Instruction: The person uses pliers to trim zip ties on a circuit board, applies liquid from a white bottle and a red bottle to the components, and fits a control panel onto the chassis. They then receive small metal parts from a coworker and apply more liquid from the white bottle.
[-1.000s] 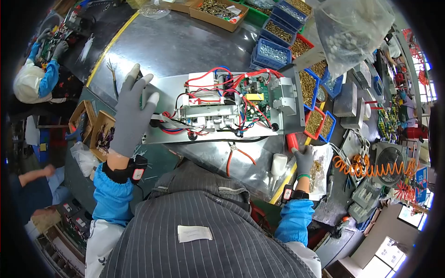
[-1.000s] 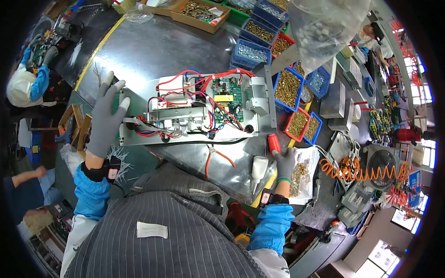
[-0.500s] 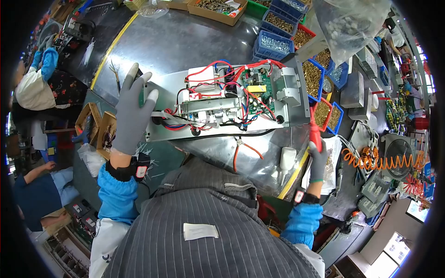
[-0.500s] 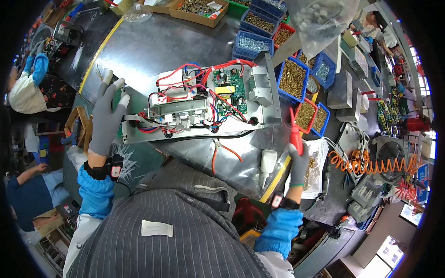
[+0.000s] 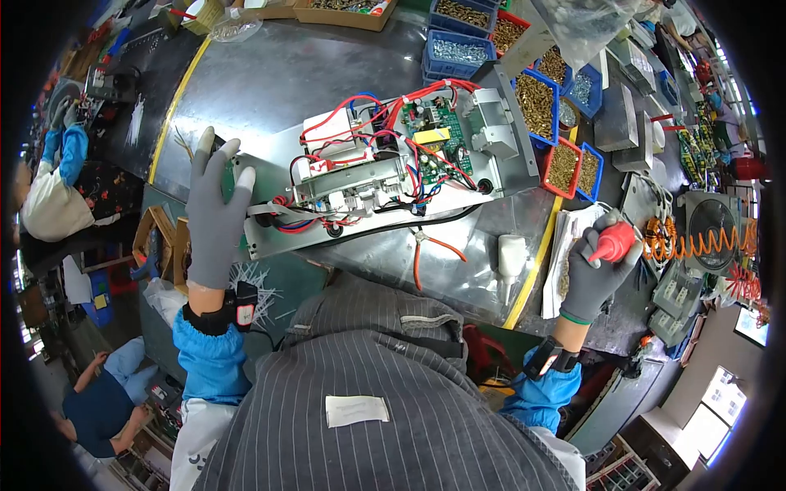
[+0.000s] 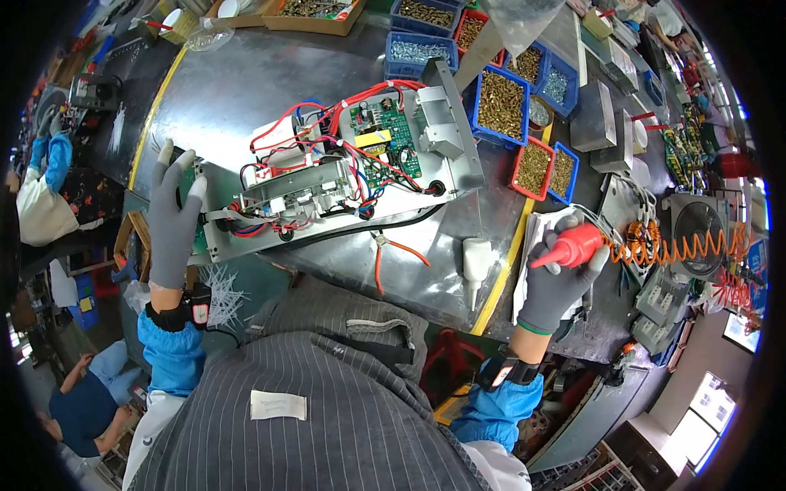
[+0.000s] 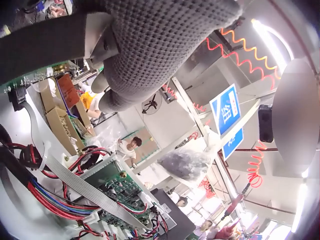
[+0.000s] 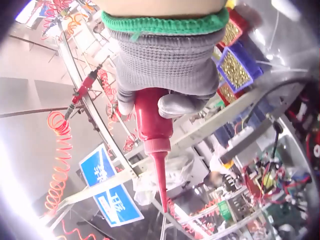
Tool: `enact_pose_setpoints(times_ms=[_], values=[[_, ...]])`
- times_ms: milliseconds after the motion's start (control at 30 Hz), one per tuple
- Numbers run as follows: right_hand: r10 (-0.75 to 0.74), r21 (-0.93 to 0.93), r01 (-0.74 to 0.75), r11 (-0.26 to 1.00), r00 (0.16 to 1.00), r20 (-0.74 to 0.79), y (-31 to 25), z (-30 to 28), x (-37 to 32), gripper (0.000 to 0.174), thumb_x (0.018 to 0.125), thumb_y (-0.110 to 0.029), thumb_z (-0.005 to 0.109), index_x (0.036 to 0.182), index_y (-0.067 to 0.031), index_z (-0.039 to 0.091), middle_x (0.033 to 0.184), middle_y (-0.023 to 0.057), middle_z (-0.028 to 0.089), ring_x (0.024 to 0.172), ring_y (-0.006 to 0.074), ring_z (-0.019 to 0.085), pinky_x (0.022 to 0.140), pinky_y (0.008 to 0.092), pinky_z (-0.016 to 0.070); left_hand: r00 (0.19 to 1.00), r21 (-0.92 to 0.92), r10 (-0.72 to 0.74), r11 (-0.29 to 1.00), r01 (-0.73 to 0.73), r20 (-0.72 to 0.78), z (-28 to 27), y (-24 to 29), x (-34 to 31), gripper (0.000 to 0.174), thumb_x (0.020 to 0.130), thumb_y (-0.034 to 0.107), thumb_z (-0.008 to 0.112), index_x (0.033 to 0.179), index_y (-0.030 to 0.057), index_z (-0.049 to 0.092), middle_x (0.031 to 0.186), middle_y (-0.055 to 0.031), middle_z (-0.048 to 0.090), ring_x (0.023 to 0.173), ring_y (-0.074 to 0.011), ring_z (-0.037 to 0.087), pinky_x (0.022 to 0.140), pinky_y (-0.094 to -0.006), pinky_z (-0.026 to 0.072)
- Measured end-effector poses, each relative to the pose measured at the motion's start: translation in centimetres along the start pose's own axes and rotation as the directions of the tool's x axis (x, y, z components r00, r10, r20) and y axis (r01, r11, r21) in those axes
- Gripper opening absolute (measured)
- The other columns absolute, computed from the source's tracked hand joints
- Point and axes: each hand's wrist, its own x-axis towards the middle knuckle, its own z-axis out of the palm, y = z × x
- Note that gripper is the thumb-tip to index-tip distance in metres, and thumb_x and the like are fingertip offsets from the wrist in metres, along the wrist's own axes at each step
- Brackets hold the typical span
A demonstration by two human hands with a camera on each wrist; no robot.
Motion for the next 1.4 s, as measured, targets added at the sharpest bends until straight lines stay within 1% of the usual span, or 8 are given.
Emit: enact_pose_setpoints(times_ms=[133,167,267,467,533,633,1033,1400], values=[[-0.016,-0.097,0.016,0.995,1.0,0.002,4.3,3.2,1.7,0.072,0.093,-0.043,0.068,0.143,0.0005,0.04,0.125,0.0159,0.058,0.08,0.0202,0.056,0.058,0.0283,0.0516,0.999,0.053,0.04,0.998,-0.041,0.026,-0.3,0.0,0.0,0.041,0.091,0.014,0.061,0.13,0.0041,0.059,0.15,-0.0214,0.042,0.137,-0.0375,0.044,0.111,-0.0424,0.0375],[-0.173,-0.269,0.117,0.956,0.966,-0.194,5.7,5.0,1.6,0.072,0.092,-0.041,0.069,0.143,0.0002,0.04,0.127,0.013,0.06,0.075,0.0146,0.054,0.061,0.0252,0.0484,0.999,0.089,0.032,0.995,-0.033,0.019,-0.4,0.3,-0.1,0.041,0.091,0.015,0.061,0.131,0.0046,0.059,0.149,-0.021,0.043,0.136,-0.0379,0.043,0.112,-0.0435,0.0352],[-0.143,-0.391,0.115,0.913,0.989,-0.043,8.4,7.9,2.0,0.07,0.089,-0.038,0.072,0.14,-0.0011,0.04,0.123,0.0144,0.062,0.075,0.014,0.057,0.066,0.0243,0.049,0.99,0.277,0.137,0.952,-0.127,-0.017,-0.8,2.4,-0.1,0.045,0.089,0.021,0.064,0.131,0.0054,0.058,0.143,-0.0195,0.049,0.135,-0.0381,0.043,0.116,-0.0497,0.0274],[-0.261,-0.745,0.054,0.664,0.951,-0.163,10.0,9.4,1.0,0.078,0.078,-0.041,0.079,0.137,-0.0046,0.043,0.122,0.0105,0.062,0.068,0.0079,0.052,0.06,0.0189,0.0404,0.882,0.155,0.365,0.893,-0.422,0.297,3.0,13.1,-0.8,0.071,0.074,0.025,0.08,0.135,0.0049,0.053,0.13,-0.0156,0.054,0.128,-0.0379,0.047,0.112,-0.0494,0.0314],[-0.247,-0.735,0.062,0.675,0.958,-0.145,10.4,8.9,0.7,0.077,0.077,-0.04,0.08,0.136,-0.0057,0.044,0.122,0.0106,0.061,0.065,0.0063,0.05,0.057,0.0189,0.0391,0.872,0.141,0.375,0.89,-0.434,0.315,5.6,14.1,-0.2,0.075,0.072,0.024,0.081,0.138,0.0051,0.051,0.127,-0.0157,0.055,0.126,-0.0372,0.048,0.109,-0.0494,0.0338],[-0.221,-0.715,0.024,0.699,0.958,-0.183,10.8,8.4,0.6,0.074,0.071,-0.018,0.084,0.132,-0.0068,0.042,0.122,0.0172,0.062,0.11,0.0284,0.062,0.097,0.0425,0.0521,0.864,0.168,0.372,0.88,-0.445,0.34,8.2,14.5,0.0,0.08,0.069,0.021,0.082,0.14,0.005,0.048,0.123,-0.0157,0.056,0.121,-0.036,0.05,0.105,-0.0488,0.0376],[-0.192,-0.836,0.096,0.541,0.981,-0.012,15.0,5.4,2.3,0.069,0.07,-0.001,0.085,0.124,-0.0054,0.043,0.122,0.0189,0.061,0.112,0.0268,0.062,0.097,0.0413,0.0539,0.878,0.193,0.328,0.892,-0.409,0.348,10.0,14.8,0.2,0.081,0.067,0.012,0.08,0.14,0.0049,0.047,0.101,-0.013,0.059,0.098,-0.0331,0.058,0.09,-0.045,0.0446],[-0.163,-0.831,0.115,0.544,0.986,0.03,15.6,4.8,2.8,0.066,0.072,-0.006,0.083,0.124,-0.0052,0.043,0.121,0.0223,0.062,0.113,0.0308,0.063,0.098,0.0435,0.0539,0.893,0.16,0.374,0.894,-0.419,0.251,11.0,13.3,-0.1,0.07,0.069,0.012,0.074,0.135,0.0038,0.052,0.093,-0.011,0.06,0.091,-0.0301,0.061,0.101,-0.0466,0.0438]])
